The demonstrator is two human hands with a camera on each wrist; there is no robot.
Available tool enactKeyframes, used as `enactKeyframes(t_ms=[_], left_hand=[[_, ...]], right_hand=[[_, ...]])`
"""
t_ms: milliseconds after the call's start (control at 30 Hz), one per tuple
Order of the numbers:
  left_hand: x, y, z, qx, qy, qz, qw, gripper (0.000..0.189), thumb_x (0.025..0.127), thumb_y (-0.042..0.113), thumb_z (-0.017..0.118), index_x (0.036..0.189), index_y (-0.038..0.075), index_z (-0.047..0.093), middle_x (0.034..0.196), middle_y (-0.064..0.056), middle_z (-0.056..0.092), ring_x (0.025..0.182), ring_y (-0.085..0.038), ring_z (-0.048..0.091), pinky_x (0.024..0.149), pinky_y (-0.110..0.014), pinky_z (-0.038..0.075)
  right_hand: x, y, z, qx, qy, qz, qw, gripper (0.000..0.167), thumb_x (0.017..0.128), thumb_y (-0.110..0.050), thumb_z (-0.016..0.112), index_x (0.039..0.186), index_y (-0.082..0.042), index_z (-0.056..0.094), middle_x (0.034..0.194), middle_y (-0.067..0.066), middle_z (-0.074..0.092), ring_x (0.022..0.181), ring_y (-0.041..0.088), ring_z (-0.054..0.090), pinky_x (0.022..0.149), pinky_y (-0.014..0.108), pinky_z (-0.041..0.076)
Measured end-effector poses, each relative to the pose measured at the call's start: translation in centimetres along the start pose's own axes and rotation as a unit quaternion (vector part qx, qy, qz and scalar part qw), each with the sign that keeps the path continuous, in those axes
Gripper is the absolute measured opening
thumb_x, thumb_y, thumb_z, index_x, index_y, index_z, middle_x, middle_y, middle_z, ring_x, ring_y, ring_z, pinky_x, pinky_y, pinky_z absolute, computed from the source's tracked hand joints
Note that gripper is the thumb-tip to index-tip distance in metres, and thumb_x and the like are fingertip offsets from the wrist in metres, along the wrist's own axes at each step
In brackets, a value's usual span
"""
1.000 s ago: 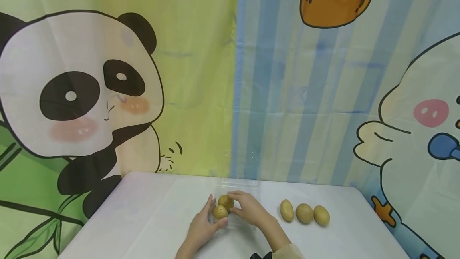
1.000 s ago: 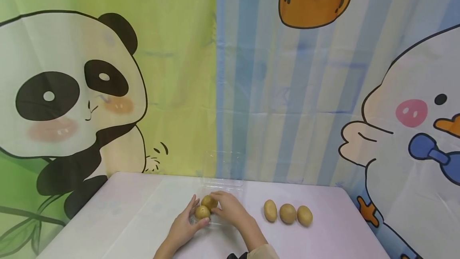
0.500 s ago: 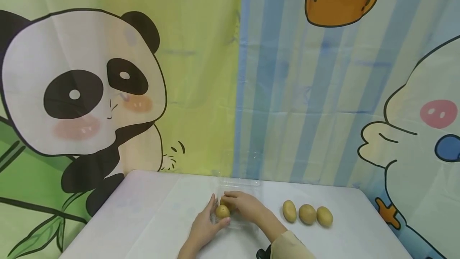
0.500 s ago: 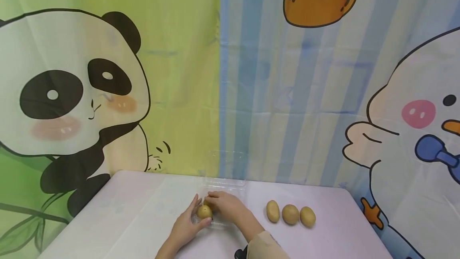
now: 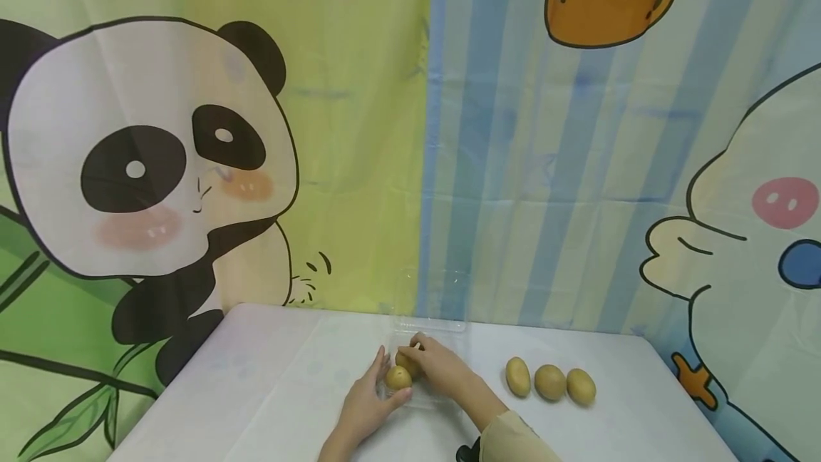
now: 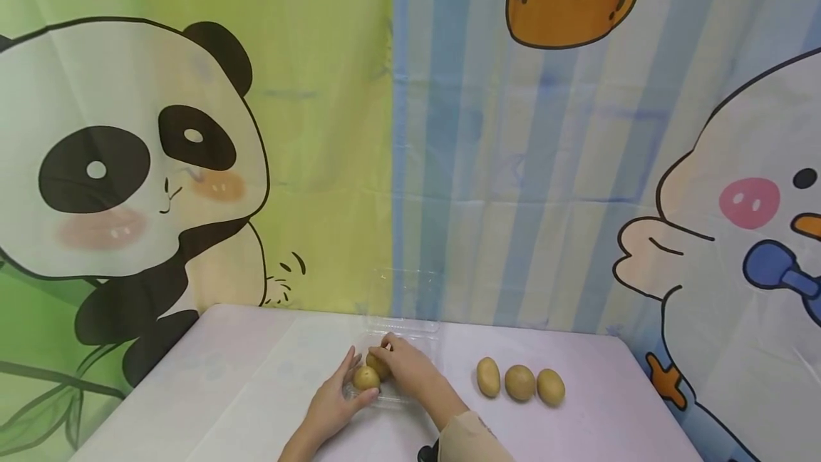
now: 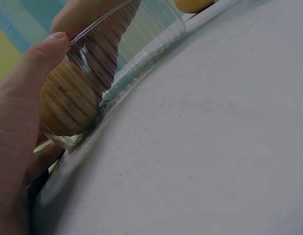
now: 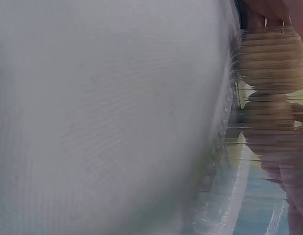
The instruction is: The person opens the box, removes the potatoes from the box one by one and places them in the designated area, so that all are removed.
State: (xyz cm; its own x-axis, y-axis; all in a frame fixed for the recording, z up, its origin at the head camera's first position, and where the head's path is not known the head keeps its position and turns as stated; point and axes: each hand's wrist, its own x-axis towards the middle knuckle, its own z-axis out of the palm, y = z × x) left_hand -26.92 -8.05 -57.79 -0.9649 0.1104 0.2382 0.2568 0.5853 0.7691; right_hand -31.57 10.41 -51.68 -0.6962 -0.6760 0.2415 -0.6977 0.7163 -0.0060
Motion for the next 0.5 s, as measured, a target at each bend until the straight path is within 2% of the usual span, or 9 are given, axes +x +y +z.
enactKeyframes(t_ms=[100,233,500], left_hand=[[-0.02,0.01,0.03,-0.002,0.003,0.002,1.0,0.097,0.079,0.06,0.065,0.152,0.012,0.022,0.139,-0.008,0.052,0.129,-0.035,0.048,0.098,-0.068,0.035],[-0.05,0.05,-0.01,-0.004,0.006,0.005,1.0,0.097,0.079,0.059,0.066,0.152,0.011,0.022,0.139,-0.009,0.052,0.129,-0.035,0.049,0.098,-0.068,0.036],[-0.13,-0.01,0.01,0.0,0.006,0.013,0.9999,0.096,0.08,0.058,0.066,0.151,0.01,0.022,0.141,-0.01,0.05,0.129,-0.035,0.049,0.097,-0.068,0.036]], right_hand=[[-0.05,0.14,0.15,0.012,0.006,0.008,0.9999,0.053,0.083,-0.008,0.071,0.132,-0.019,0.056,0.118,0.001,0.053,0.105,0.016,0.059,0.09,0.027,0.052],[-0.13,0.29,0.35,0.042,0.017,0.01,0.9989,0.056,0.078,-0.02,0.077,0.131,-0.017,0.058,0.117,0.002,0.053,0.104,0.017,0.059,0.09,0.028,0.052],[-0.03,0.57,0.81,0.067,0.013,0.034,0.9971,0.055,0.077,-0.029,0.076,0.127,-0.017,0.059,0.118,0.002,0.059,0.107,0.018,0.059,0.095,0.033,0.05]])
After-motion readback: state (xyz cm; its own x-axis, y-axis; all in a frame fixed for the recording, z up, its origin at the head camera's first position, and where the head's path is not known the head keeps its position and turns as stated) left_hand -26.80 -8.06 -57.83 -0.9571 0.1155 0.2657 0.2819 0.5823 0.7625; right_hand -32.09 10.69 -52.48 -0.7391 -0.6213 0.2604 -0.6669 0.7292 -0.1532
